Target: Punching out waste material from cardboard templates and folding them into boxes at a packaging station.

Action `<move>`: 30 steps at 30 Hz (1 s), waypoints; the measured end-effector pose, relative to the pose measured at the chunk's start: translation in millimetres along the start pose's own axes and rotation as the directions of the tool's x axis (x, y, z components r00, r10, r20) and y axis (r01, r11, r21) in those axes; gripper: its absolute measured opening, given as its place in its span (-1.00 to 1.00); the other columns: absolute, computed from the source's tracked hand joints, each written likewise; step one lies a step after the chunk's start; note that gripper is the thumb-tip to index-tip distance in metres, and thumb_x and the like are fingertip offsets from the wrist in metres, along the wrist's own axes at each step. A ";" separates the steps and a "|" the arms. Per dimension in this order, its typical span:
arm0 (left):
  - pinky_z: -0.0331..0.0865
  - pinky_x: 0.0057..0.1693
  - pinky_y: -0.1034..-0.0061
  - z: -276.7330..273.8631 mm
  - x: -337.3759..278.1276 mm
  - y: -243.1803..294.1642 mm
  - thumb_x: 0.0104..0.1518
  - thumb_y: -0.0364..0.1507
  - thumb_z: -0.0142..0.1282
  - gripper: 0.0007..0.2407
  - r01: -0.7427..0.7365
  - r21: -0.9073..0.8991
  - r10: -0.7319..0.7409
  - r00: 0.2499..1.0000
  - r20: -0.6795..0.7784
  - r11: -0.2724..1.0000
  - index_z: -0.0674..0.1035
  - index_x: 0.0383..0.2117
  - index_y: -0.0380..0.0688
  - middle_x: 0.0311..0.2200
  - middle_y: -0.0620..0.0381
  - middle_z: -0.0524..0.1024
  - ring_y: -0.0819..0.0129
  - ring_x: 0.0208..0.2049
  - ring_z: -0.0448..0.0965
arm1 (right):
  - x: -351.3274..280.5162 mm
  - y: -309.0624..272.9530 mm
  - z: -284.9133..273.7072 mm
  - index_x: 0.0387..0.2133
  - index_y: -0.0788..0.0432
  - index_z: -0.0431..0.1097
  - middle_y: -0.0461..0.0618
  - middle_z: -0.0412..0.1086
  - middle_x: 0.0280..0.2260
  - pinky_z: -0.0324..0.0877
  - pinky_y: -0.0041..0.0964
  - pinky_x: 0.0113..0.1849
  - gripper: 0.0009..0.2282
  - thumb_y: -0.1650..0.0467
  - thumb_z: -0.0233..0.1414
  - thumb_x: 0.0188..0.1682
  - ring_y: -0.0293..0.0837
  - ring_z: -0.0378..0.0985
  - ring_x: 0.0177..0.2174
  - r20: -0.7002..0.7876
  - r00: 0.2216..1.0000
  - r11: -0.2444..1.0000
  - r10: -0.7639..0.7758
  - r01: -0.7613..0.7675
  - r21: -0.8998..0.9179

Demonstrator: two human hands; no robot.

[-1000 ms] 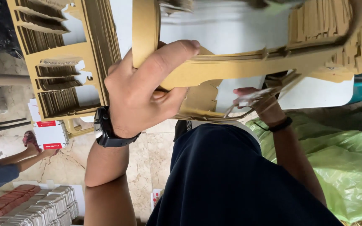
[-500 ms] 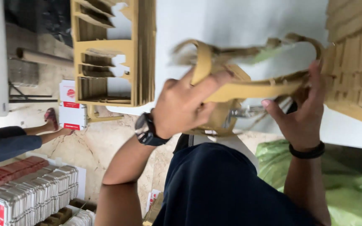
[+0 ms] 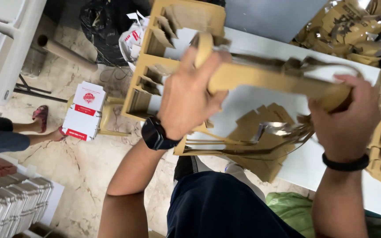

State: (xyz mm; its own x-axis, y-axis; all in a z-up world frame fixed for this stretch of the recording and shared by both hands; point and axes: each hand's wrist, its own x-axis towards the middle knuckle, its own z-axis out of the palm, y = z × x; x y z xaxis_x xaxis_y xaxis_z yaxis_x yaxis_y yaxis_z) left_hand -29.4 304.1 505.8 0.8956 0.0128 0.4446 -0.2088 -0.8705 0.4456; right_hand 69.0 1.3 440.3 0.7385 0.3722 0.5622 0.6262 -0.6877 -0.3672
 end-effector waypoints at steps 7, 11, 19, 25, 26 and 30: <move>0.50 -0.59 0.23 -98.3 -2.7 -119.8 -0.09 -0.41 0.42 -0.50 0.210 0.241 -0.204 0.978 -0.049 0.947 0.44 0.02 0.03 -0.11 -0.23 0.40 0.13 -0.66 0.57 | 77.2 -141.6 56.9 0.15 0.39 0.37 0.40 0.35 -0.05 0.40 0.06 -0.15 -0.44 0.49 0.44 -0.11 0.24 0.43 -0.10 0.193 0.980 0.994 0.041 -0.021 -0.104; 0.34 -0.69 0.49 -108.0 -24.6 -177.6 -0.12 -0.15 0.51 -0.46 0.182 0.329 -0.186 0.982 -0.019 0.927 0.56 0.02 0.06 -0.27 -0.09 0.59 0.42 -0.75 0.52 | 71.7 -177.7 94.5 0.04 0.22 0.49 0.35 0.38 -0.11 0.46 -0.06 -0.20 -0.52 0.38 0.38 -0.19 0.08 0.49 -0.36 0.315 0.929 0.980 0.194 -0.172 -0.097; 0.49 -0.57 0.35 -104.5 -11.7 -250.5 -0.12 -0.27 0.42 -0.50 0.256 0.098 -0.269 0.952 0.146 0.962 0.49 0.01 0.10 -0.23 -0.10 0.46 0.22 -0.63 0.56 | 103.1 -198.4 130.2 0.13 0.32 0.45 0.38 0.42 -0.10 0.42 0.05 -0.05 -0.43 0.40 0.33 -0.23 0.19 0.49 -0.16 0.368 0.906 0.976 0.211 -0.174 -0.131; 0.56 -0.49 0.17 -119.6 6.1 -265.0 -0.09 -0.34 0.39 -0.42 0.268 0.011 -0.268 0.958 0.101 0.963 0.35 0.10 0.18 -0.16 -0.05 0.39 0.07 -0.57 0.61 | 127.9 -203.8 137.8 0.14 0.40 0.49 0.30 0.37 -0.10 0.43 -0.20 -0.35 -0.45 0.51 0.38 -0.19 -0.12 0.31 -0.44 0.276 0.945 0.985 0.174 -0.166 -0.052; 0.60 -0.49 0.23 -120.4 7.5 -266.3 -0.12 -0.37 0.43 -0.44 0.223 -0.003 -0.222 0.973 0.057 0.975 0.39 0.06 0.08 -0.15 -0.08 0.39 0.14 -0.56 0.61 | 128.7 -204.1 135.9 0.15 0.39 0.52 0.28 0.37 -0.09 0.44 -0.18 -0.28 -0.44 0.47 0.41 -0.19 -0.09 0.36 -0.42 0.251 0.954 0.986 0.165 -0.153 -0.067; 0.52 -0.53 0.14 -102.0 -4.9 -282.2 -0.08 -0.31 0.39 -0.51 0.247 0.019 -0.248 0.964 0.096 0.969 0.47 0.03 -0.03 -0.13 -0.13 0.35 0.01 -0.51 0.62 | 119.7 -202.1 154.8 0.13 0.39 0.45 0.34 0.34 -0.09 0.48 -0.10 -0.21 -0.43 0.47 0.38 -0.21 0.06 0.38 -0.23 0.320 0.925 0.978 0.207 -0.204 -0.044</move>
State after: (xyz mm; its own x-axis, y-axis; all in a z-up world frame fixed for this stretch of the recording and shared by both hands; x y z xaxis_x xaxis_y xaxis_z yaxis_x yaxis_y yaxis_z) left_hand -14.9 599.9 457.2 0.9530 0.1808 0.2432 0.0266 -0.8494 0.5271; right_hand 69.4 281.4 467.2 0.8923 0.4012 0.2069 0.4511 -0.7759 -0.4411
